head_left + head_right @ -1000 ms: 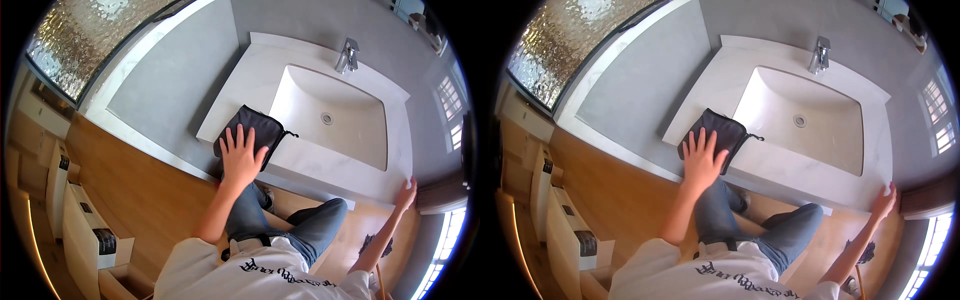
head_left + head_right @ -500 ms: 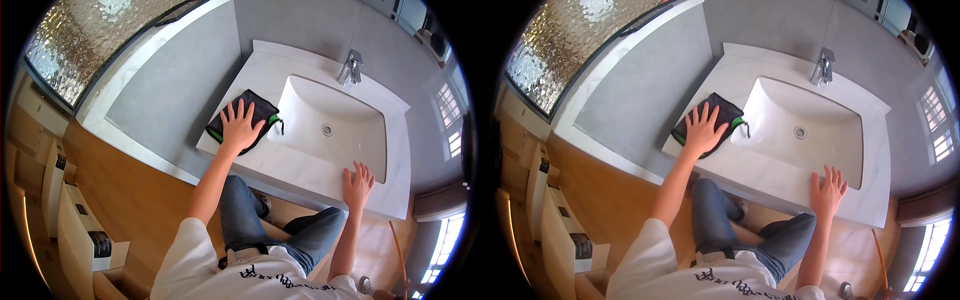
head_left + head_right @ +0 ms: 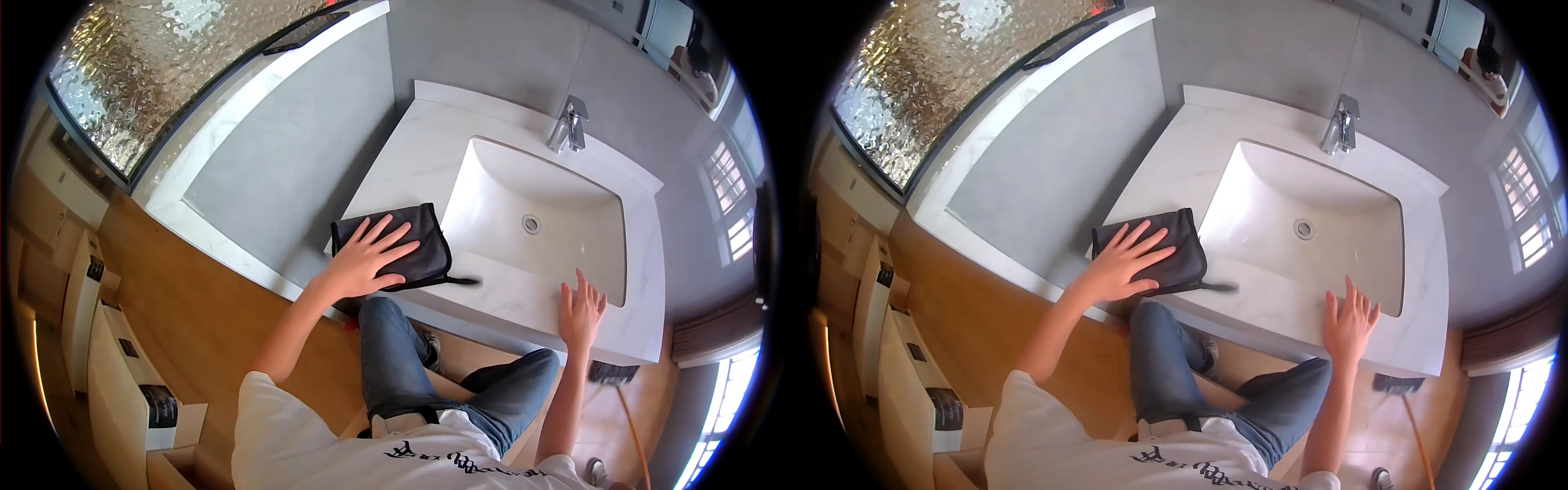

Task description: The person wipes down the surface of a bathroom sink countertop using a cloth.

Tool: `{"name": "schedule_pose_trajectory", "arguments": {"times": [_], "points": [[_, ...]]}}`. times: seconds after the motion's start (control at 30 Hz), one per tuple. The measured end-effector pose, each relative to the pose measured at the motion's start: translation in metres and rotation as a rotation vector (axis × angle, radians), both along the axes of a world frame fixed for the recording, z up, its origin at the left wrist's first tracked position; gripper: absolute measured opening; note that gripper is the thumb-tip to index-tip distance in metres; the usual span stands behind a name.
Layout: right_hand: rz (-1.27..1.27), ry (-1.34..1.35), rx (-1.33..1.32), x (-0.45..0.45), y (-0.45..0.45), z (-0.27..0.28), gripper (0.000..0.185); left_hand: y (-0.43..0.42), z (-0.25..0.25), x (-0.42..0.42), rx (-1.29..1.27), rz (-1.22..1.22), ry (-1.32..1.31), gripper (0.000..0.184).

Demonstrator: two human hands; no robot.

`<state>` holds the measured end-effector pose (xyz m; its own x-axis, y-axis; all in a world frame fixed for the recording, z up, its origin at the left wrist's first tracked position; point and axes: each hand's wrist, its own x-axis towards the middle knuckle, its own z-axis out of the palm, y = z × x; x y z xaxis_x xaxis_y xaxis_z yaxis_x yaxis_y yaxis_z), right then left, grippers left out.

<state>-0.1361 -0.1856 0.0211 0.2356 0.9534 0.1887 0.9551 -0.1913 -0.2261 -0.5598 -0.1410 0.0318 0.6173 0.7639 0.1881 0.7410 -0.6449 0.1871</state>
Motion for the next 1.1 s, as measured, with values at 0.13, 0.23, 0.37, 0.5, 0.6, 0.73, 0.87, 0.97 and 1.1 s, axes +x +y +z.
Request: {"name": "schedule_pose_trajectory", "arguments": {"times": [0.13, 0.23, 0.37, 0.5, 0.6, 0.73, 0.87, 0.97, 1.1], "points": [[0.004, -0.039, 0.054, 0.002, 0.002, -0.005, 0.052, -0.032, -0.002, 0.042, 0.186, 0.491, -0.07, 0.069], [-0.005, 0.035, 0.05, 0.0, 0.0, 0.0, 0.053, -0.027, 0.002, 0.072, 0.008, 0.838, -0.005, 0.074], [0.002, 0.094, 0.1, 0.003, -0.001, -0.007, 0.054, 0.023, -0.029, 0.093, 0.025, 1.048, 0.038, 0.089], [0.003, 0.084, 0.096, 0.006, 0.0, -0.005, 0.056, 0.075, -0.016, 0.093, -0.127, 0.894, 0.017, 0.094], [-0.022, 0.072, 0.048, -0.005, -0.001, 0.001, 0.058, 0.117, -0.014, 0.077, -0.148, 0.775, 0.037, 0.095], [-0.025, 0.041, 0.083, 0.002, -0.002, -0.003, 0.059, 0.155, -0.015, 0.066, -0.069, 0.716, 0.022, 0.094], [0.028, 0.044, 0.119, 0.001, -0.007, -0.004, 0.058, 0.139, -0.021, 0.061, -0.05, 0.695, 0.078, 0.089], [0.047, 0.05, 0.112, -0.002, -0.005, 0.002, 0.056, 0.084, -0.024, 0.052, -0.008, 0.551, 0.071, 0.086], [0.045, 0.045, 0.088, 0.0, -0.006, 0.0, 0.055, -0.003, -0.017, 0.046, 0.041, 0.519, 0.03, 0.078]]}}
